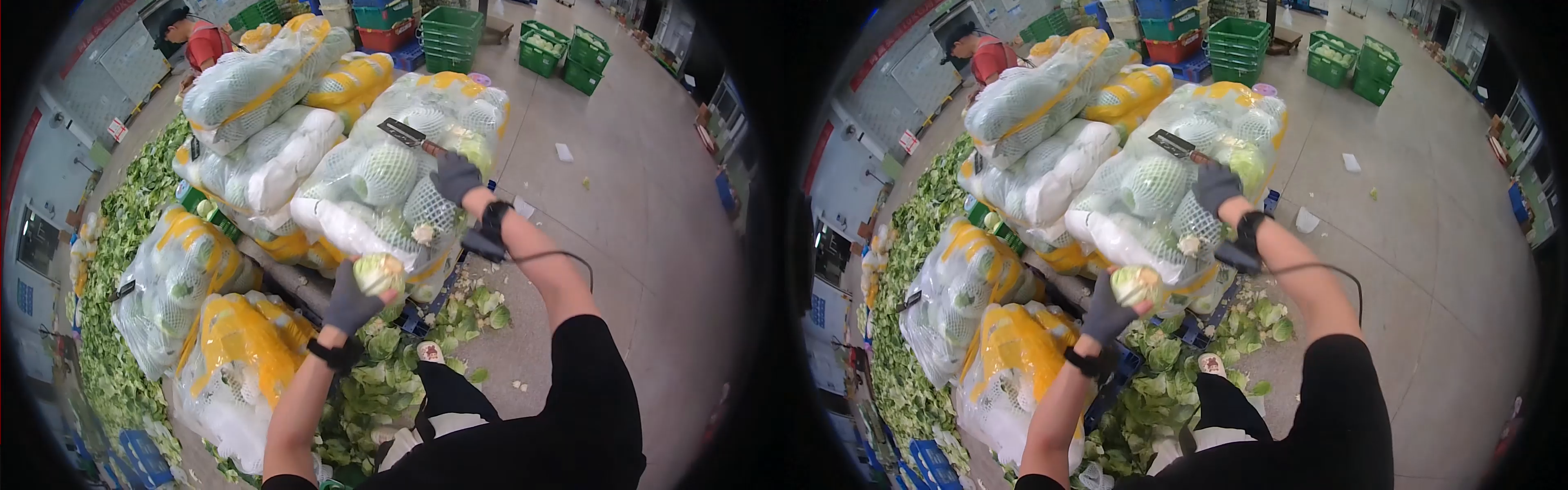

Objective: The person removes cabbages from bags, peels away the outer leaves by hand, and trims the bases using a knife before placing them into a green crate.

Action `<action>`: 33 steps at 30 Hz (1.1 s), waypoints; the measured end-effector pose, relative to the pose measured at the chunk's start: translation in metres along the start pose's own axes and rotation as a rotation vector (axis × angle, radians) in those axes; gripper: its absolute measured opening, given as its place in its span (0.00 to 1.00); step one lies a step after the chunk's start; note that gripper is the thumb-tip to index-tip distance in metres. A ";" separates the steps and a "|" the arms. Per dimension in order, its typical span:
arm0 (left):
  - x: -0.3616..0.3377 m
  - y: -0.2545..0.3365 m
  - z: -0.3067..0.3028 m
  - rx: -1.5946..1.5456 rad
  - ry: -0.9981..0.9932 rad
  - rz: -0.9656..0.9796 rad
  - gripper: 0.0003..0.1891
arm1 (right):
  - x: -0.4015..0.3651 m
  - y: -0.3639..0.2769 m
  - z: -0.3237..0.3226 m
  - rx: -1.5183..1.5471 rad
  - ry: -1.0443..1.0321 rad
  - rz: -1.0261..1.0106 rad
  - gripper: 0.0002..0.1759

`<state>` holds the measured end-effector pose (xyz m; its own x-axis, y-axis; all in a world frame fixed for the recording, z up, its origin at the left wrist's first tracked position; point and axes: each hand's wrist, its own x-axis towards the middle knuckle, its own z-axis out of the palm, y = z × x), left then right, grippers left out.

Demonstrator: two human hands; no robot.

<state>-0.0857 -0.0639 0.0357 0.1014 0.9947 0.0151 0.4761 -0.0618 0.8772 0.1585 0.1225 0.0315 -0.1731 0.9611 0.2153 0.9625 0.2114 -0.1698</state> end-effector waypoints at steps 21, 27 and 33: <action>0.072 -0.006 0.041 -0.005 -0.055 -0.065 0.46 | -0.130 0.004 0.029 0.707 -0.616 -0.075 0.26; 0.070 -0.025 0.054 0.199 0.111 0.067 0.43 | -0.129 -0.013 0.033 0.608 -0.525 -0.042 0.19; 0.056 -0.029 0.080 0.294 0.275 -0.017 0.45 | -0.114 -0.013 0.036 0.448 -0.684 0.096 0.15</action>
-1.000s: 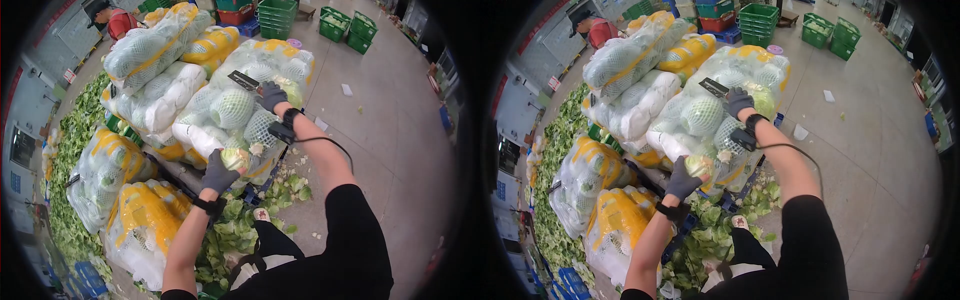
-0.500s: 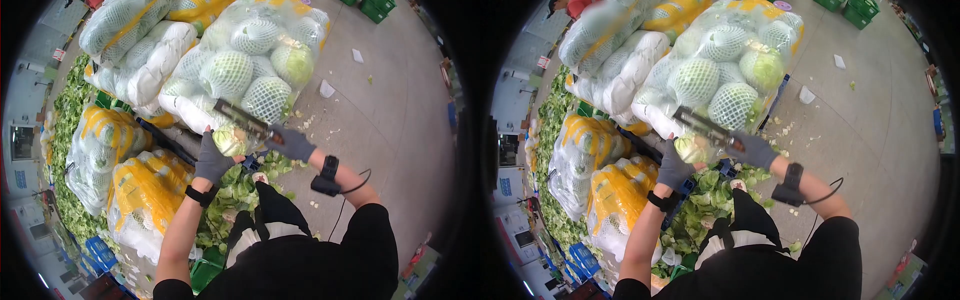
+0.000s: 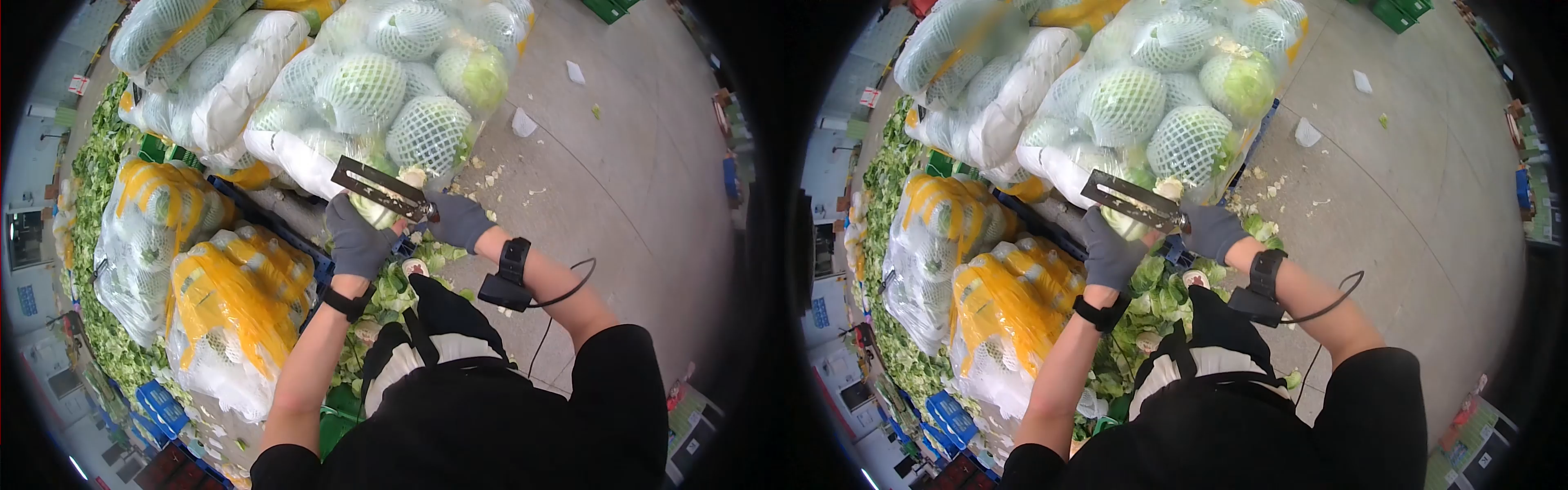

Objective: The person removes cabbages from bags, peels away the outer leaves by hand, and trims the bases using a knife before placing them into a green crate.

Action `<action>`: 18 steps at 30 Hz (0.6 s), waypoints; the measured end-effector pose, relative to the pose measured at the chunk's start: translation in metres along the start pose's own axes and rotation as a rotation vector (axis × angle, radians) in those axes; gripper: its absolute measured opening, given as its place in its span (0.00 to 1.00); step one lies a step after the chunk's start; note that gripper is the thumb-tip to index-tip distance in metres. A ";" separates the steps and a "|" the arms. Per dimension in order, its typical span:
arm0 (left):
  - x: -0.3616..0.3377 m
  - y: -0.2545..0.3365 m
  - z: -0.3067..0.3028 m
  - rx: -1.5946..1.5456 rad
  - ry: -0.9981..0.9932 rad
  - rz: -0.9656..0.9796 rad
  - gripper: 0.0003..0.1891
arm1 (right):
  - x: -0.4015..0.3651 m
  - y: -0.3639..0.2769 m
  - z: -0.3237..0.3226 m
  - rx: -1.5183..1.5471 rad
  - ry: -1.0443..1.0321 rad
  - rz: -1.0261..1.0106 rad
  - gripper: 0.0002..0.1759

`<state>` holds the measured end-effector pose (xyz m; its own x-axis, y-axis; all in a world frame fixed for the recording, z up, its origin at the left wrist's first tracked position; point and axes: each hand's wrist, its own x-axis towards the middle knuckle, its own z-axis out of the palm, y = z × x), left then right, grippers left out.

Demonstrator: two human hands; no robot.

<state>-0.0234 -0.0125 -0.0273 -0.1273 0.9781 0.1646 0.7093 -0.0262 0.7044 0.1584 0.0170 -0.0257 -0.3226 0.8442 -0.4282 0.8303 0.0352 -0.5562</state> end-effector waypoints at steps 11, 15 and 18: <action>-0.013 0.004 0.012 0.114 0.163 0.025 0.46 | 0.004 -0.024 -0.011 -0.109 -0.076 0.100 0.16; -0.004 0.010 -0.002 0.076 0.010 -0.002 0.45 | -0.019 -0.028 -0.009 0.006 0.026 0.145 0.19; 0.018 0.046 -0.005 0.098 0.061 0.231 0.46 | -0.037 -0.011 -0.013 0.226 0.268 0.129 0.22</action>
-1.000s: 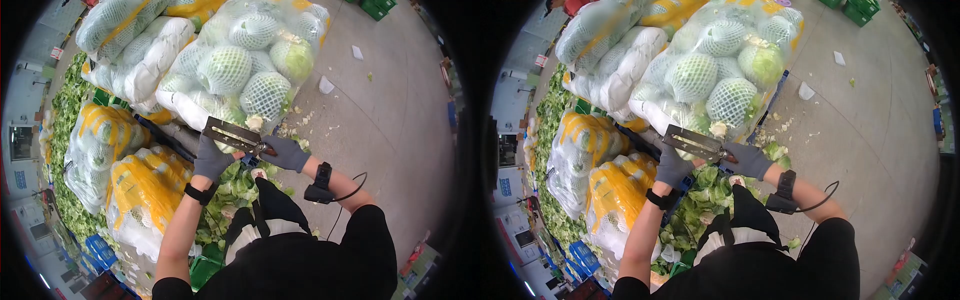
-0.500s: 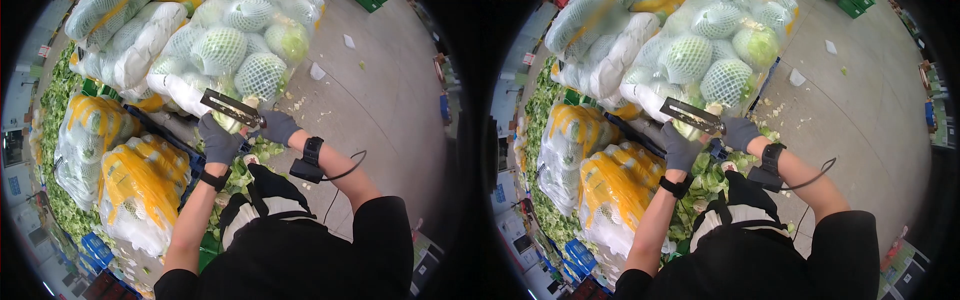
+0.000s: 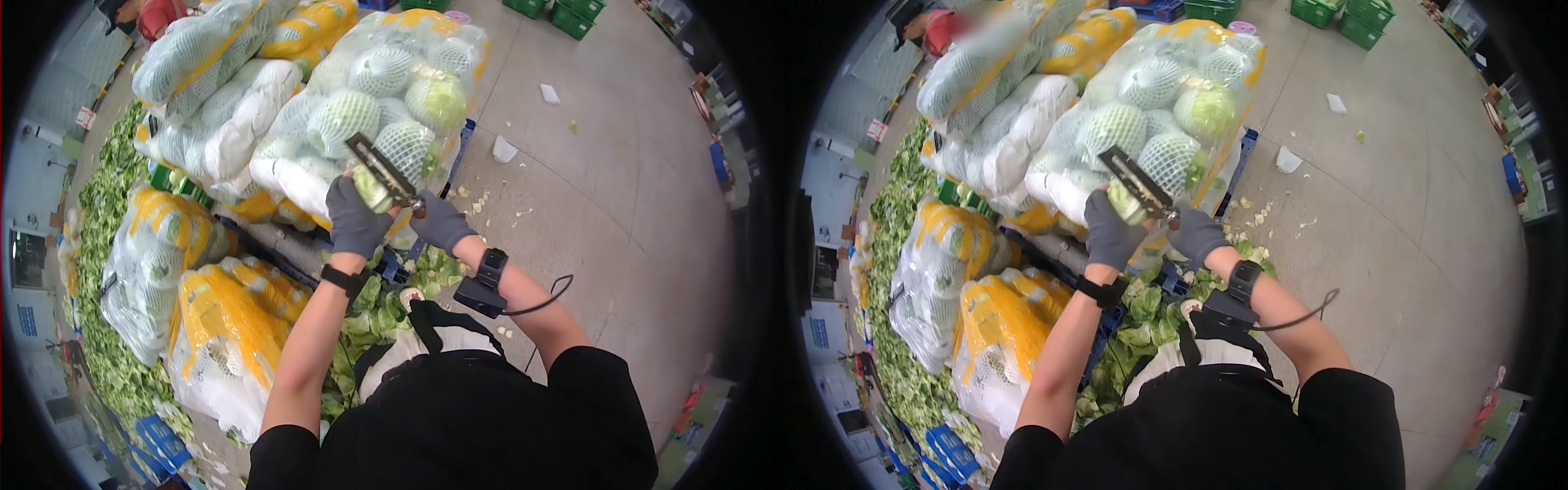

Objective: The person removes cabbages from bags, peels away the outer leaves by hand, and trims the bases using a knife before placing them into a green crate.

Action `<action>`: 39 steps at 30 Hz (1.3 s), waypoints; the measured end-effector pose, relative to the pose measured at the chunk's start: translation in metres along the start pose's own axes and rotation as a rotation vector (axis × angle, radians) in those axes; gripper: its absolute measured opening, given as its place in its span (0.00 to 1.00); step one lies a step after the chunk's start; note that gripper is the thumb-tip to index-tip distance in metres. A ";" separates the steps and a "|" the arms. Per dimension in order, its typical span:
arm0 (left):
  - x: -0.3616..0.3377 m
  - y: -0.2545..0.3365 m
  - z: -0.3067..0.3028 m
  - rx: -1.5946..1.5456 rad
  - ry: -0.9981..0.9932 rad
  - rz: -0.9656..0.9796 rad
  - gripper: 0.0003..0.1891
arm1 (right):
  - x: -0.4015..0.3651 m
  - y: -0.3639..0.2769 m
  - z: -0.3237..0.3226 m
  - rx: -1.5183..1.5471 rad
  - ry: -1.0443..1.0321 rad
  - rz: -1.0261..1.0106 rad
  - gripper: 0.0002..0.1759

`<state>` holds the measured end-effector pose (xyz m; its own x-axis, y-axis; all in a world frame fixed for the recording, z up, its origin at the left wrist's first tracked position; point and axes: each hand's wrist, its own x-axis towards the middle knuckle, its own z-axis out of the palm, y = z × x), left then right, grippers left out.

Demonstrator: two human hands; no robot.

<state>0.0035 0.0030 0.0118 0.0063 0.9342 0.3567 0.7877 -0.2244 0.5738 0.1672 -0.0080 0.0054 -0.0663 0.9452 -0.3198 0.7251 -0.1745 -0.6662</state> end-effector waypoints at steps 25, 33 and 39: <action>0.017 -0.011 0.076 -0.117 0.030 0.119 0.48 | 0.078 0.034 -0.012 -0.011 0.036 0.114 0.23; 0.012 -0.025 0.039 -0.462 -0.123 0.137 0.47 | 0.022 0.006 -0.029 -0.002 0.125 -0.072 0.16; -0.017 0.041 -0.044 -1.054 -0.516 -0.158 0.46 | 0.014 0.035 -0.090 -0.364 0.115 -0.051 0.21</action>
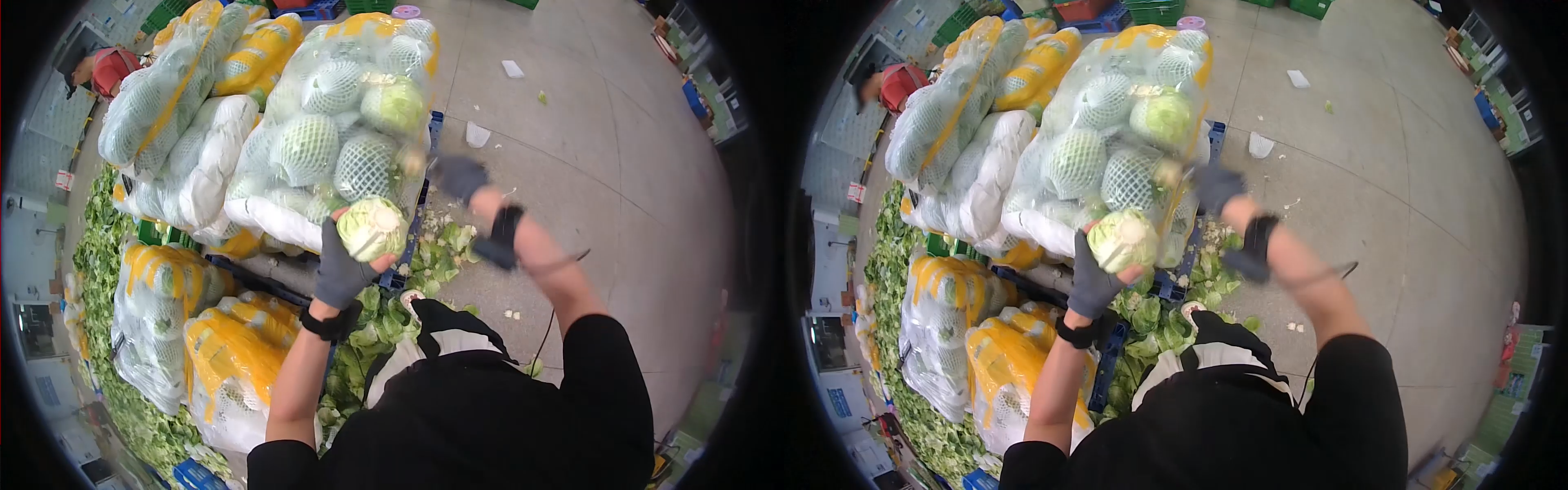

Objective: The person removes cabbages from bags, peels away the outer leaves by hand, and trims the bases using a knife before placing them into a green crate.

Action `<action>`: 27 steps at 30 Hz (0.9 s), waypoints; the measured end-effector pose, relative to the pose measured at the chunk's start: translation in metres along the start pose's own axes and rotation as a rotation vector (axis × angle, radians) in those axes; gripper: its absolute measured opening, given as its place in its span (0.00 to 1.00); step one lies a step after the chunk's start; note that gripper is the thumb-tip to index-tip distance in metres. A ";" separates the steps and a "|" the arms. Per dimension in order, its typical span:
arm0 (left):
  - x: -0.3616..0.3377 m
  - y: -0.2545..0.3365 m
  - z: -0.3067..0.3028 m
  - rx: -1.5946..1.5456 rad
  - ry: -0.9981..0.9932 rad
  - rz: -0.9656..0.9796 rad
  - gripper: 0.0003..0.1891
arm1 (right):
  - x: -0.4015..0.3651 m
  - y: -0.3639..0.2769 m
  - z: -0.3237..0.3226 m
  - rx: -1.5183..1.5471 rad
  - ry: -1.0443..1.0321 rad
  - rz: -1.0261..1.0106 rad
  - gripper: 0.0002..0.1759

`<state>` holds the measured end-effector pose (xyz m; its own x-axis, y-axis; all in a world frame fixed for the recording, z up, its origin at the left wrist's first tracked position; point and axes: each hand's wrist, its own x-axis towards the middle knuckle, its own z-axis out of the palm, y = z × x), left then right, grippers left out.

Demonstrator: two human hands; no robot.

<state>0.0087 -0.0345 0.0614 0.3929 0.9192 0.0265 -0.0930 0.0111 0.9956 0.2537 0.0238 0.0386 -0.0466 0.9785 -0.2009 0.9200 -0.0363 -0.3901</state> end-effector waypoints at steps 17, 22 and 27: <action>-0.229 -0.022 -0.078 0.179 0.941 -0.184 0.38 | 0.343 0.071 0.109 -0.211 -0.006 -0.553 0.37; -0.413 -0.044 -0.047 -0.450 1.517 0.064 0.28 | 0.219 -0.095 0.067 -0.260 0.757 -0.922 0.36; -0.597 -0.079 0.037 -1.055 2.295 0.623 0.40 | 0.132 -0.249 0.145 0.155 0.048 -1.076 0.27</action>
<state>-0.1850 -0.5987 -0.0295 -0.7462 -0.2642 -0.6110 -0.1961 -0.7899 0.5811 -0.0381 0.1329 -0.0210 -0.7802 0.5198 0.3479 0.3472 0.8226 -0.4503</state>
